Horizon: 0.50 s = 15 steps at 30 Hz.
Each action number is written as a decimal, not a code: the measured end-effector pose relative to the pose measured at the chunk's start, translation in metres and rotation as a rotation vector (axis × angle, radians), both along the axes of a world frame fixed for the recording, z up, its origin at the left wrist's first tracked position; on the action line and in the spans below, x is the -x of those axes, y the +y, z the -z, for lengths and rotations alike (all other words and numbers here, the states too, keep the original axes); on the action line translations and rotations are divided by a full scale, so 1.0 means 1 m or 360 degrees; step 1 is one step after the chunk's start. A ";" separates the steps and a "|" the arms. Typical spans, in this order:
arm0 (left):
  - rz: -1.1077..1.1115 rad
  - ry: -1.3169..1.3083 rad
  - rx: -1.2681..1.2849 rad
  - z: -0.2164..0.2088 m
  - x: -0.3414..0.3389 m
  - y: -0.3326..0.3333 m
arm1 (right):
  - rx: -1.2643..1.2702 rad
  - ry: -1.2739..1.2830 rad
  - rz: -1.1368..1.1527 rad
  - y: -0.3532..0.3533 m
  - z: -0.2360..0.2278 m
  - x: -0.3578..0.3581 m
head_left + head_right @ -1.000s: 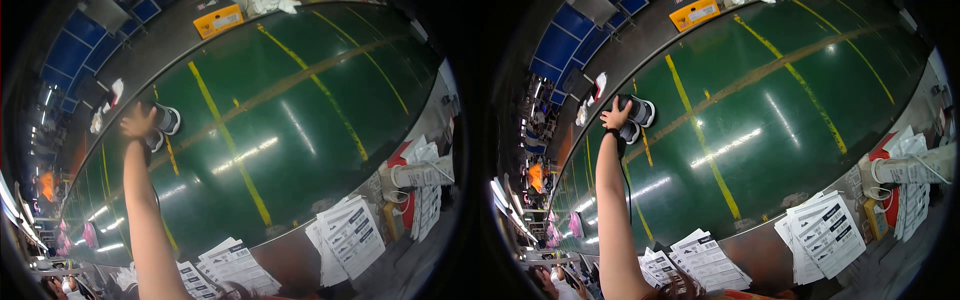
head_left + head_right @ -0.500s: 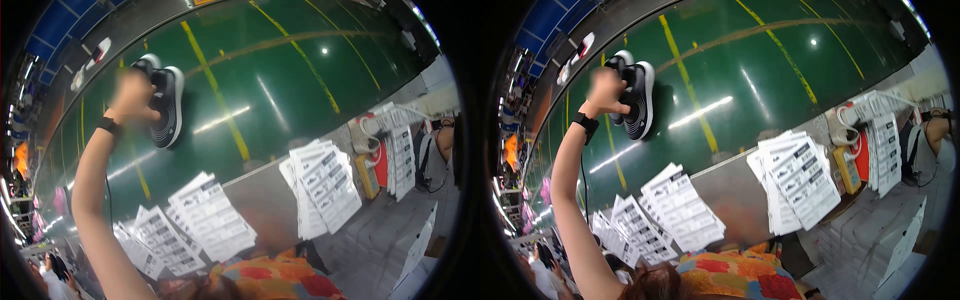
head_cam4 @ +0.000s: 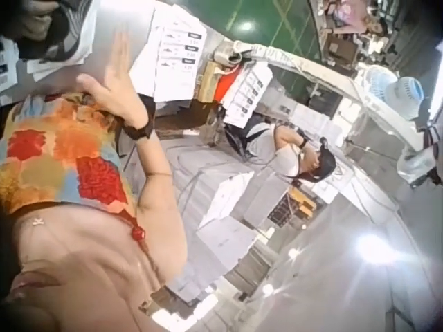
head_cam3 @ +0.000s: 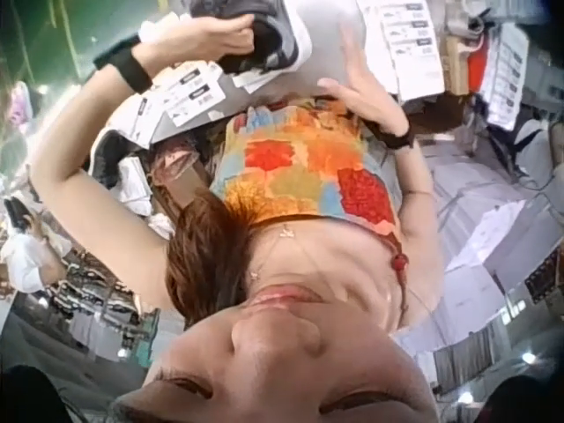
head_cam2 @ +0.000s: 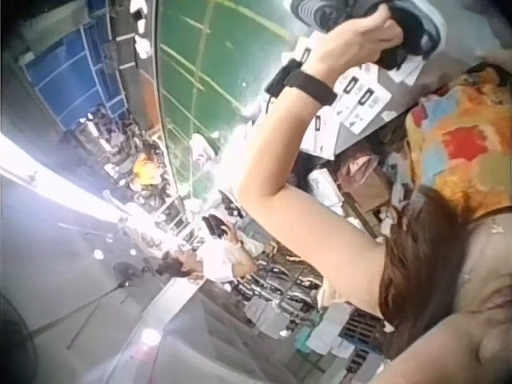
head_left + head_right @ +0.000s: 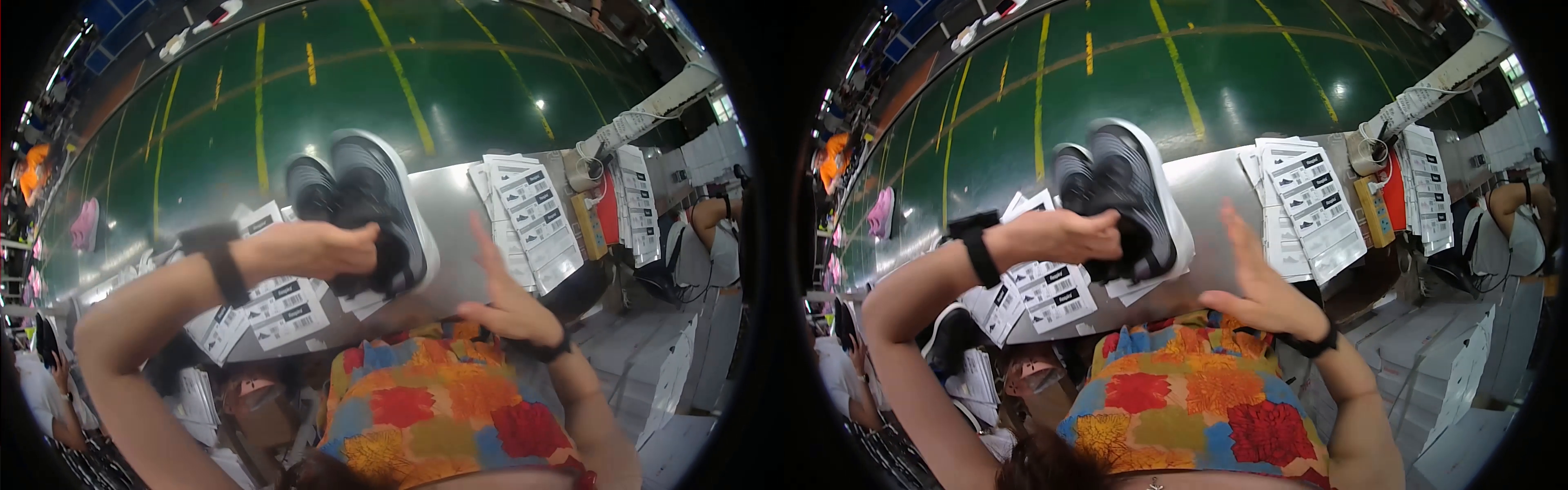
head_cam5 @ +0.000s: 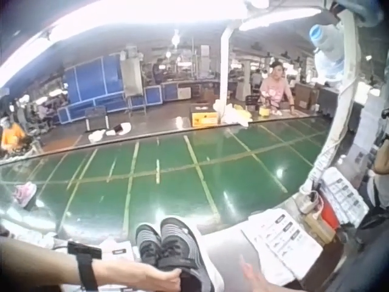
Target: Checking shoes and attaching corresponding printed labels in a factory setting.
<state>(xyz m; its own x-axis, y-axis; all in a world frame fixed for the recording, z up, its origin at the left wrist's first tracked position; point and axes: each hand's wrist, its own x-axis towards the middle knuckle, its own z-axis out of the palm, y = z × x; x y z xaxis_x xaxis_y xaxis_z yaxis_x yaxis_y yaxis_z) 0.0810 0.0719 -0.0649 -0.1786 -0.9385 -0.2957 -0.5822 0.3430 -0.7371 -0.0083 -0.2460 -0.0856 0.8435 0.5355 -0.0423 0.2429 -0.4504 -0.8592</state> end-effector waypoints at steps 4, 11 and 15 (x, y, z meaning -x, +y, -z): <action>-0.0324 0.0473 0.0220 0.030 0.042 -0.009 | 0.0104 -0.0169 -0.0127 0.041 0.055 -0.003; -0.1781 0.2277 0.1978 0.051 0.093 0.000 | 0.0191 -0.0772 -0.0053 0.044 0.063 -0.013; -0.1468 0.1757 0.1875 0.079 0.086 -0.003 | 0.0171 -0.1136 -0.0170 0.052 0.070 -0.025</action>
<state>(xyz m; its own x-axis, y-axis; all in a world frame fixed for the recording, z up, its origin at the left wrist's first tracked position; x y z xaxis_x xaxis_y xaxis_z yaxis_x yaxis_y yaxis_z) -0.0054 0.0689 -0.1441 0.8097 -0.4477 0.3793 -0.5852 -0.6644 0.4649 0.0172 -0.1942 -0.1559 0.6285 0.6403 0.4415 0.7748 -0.4659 -0.4273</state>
